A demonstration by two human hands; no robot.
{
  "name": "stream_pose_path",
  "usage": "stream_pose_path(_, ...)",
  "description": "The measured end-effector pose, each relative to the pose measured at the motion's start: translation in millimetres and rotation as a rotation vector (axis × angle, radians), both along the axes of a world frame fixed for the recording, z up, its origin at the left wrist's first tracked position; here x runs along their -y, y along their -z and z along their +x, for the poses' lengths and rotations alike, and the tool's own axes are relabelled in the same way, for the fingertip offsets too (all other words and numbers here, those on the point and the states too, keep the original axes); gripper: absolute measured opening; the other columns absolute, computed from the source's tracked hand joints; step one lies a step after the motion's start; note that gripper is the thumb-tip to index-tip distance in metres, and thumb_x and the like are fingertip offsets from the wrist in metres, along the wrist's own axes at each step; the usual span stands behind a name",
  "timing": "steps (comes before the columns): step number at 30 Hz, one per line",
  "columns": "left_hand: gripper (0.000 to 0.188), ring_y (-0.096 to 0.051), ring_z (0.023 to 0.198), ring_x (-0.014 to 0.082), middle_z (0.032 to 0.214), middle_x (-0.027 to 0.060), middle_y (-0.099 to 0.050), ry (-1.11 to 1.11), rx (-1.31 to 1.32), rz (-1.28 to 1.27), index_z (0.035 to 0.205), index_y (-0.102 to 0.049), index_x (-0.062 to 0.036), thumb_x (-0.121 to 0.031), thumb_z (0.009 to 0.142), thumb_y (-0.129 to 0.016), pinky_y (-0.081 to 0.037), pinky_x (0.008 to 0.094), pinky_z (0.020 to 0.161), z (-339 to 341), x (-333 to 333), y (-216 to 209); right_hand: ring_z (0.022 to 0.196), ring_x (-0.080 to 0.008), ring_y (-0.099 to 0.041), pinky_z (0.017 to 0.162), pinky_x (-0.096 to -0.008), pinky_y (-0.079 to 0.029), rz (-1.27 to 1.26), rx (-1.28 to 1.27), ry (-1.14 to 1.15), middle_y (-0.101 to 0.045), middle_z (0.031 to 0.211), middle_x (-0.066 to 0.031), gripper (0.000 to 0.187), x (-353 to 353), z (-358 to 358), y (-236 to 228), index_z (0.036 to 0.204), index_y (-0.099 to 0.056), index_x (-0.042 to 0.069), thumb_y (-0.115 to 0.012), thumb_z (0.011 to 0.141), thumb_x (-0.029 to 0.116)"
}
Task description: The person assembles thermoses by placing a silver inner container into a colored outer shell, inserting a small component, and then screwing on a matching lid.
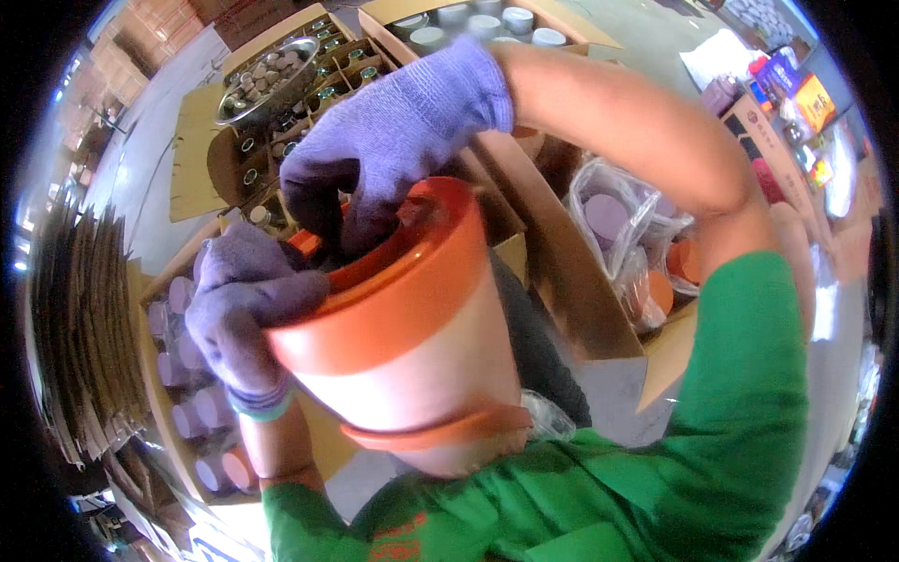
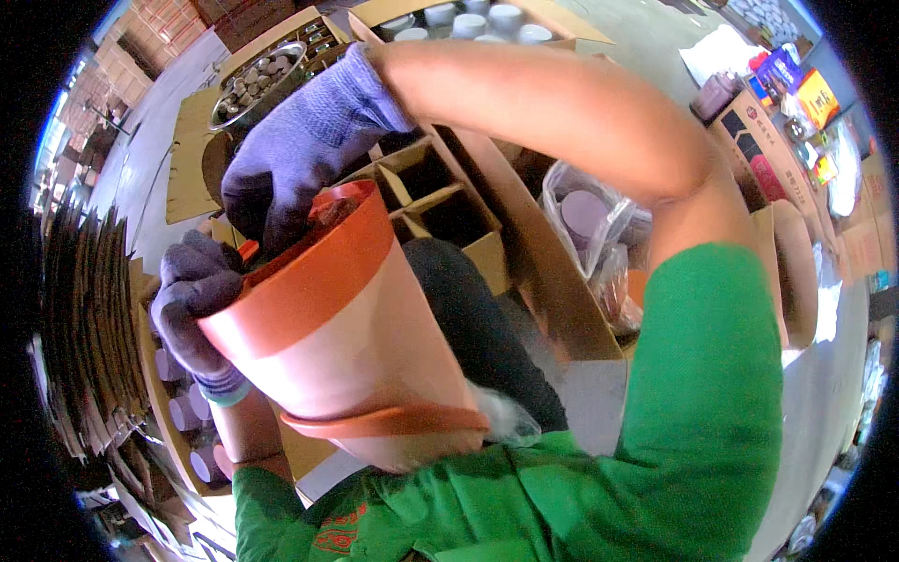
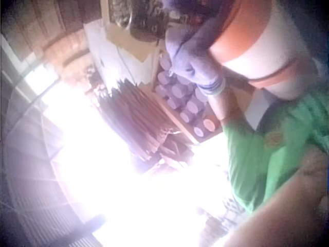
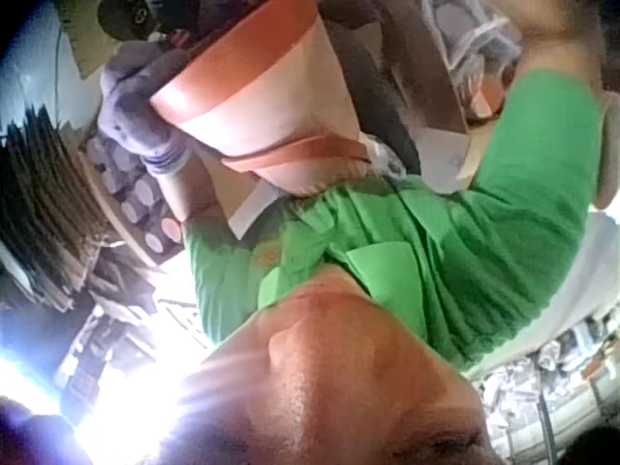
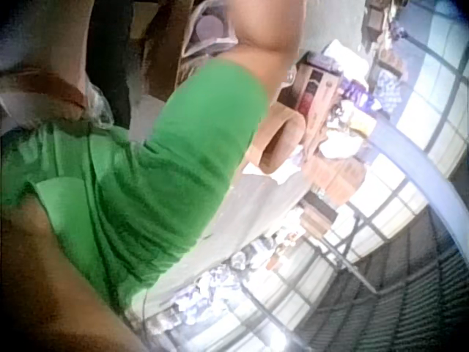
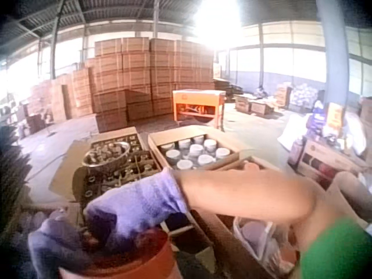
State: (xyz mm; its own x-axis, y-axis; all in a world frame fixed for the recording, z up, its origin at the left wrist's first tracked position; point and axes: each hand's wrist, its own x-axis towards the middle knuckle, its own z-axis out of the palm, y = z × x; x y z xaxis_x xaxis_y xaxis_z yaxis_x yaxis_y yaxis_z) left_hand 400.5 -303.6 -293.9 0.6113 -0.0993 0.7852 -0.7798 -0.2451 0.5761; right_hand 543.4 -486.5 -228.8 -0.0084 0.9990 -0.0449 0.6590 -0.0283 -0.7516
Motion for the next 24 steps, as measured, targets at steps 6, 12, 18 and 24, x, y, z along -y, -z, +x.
stream_pose_path(6, 0.032, -0.057, 0.072, 0.0243, 0.08, 0.0122, -0.06, -0.108, 0.081, 0.007, 0.081, -0.062, 0.0003, -0.029, 0.094, -0.056, -0.046, 0.039, 0.067, -28, -1, -12, 0.092, -0.02, -0.066, 0.085, -0.0355, -0.051, 0.214, 0.068, 0.224, -0.072, 0.101, -0.0142, 0.043, 16, -38, 4, 0.112, -0.067, 0.0, -0.071, 0.088, 0.035)
stream_pose_path(12, 0.029, -0.06, 0.076, 0.025, 0.082, 0.0135, -0.062, -0.323, 0.064, 0.015, 0.085, -0.063, 0.0008, -0.027, 0.09, -0.059, -0.048, 0.0383, 0.069, -59, -60, -8, 0.095, -0.0305, -0.068, 0.085, -0.0402, -0.055, -0.305, 0.218, 0.353, -0.071, 0.098, -0.0193, 0.047, 93, -78, 100, 0.117, -0.066, 0.001, -0.061, 0.092, 0.041)
stream_pose_path(18, 0.027, -0.062, 0.079, 0.0257, 0.084, 0.0148, -0.064, -0.382, 0.05, 0.017, 0.089, -0.065, 0.0014, -0.025, 0.086, -0.062, -0.05, 0.0375, 0.071, -57, -74, 11, 0.098, -0.0342, -0.067, 0.088, -0.0429, -0.051, -0.446, -0.017, 0.268, -0.069, 0.105, -0.0198, 0.034, 106, -170, 214, 0.101, -0.069, 0.007, -0.065, 0.083, 0.036)
stream_pose_path(24, 0.027, -0.063, 0.083, 0.0254, 0.088, 0.0155, -0.066, -0.42, -0.022, 0.193, 0.093, -0.065, 0.0022, -0.024, 0.086, -0.061, -0.051, 0.037, 0.075, -18, -74, 32, 0.091, -0.0194, -0.066, 0.087, -0.0327, -0.052, 0.161, -0.057, 0.833, -0.072, 0.101, -0.0095, 0.034, 83, 71, 177, 0.114, -0.069, 0.008, -0.062, 0.092, 0.033)
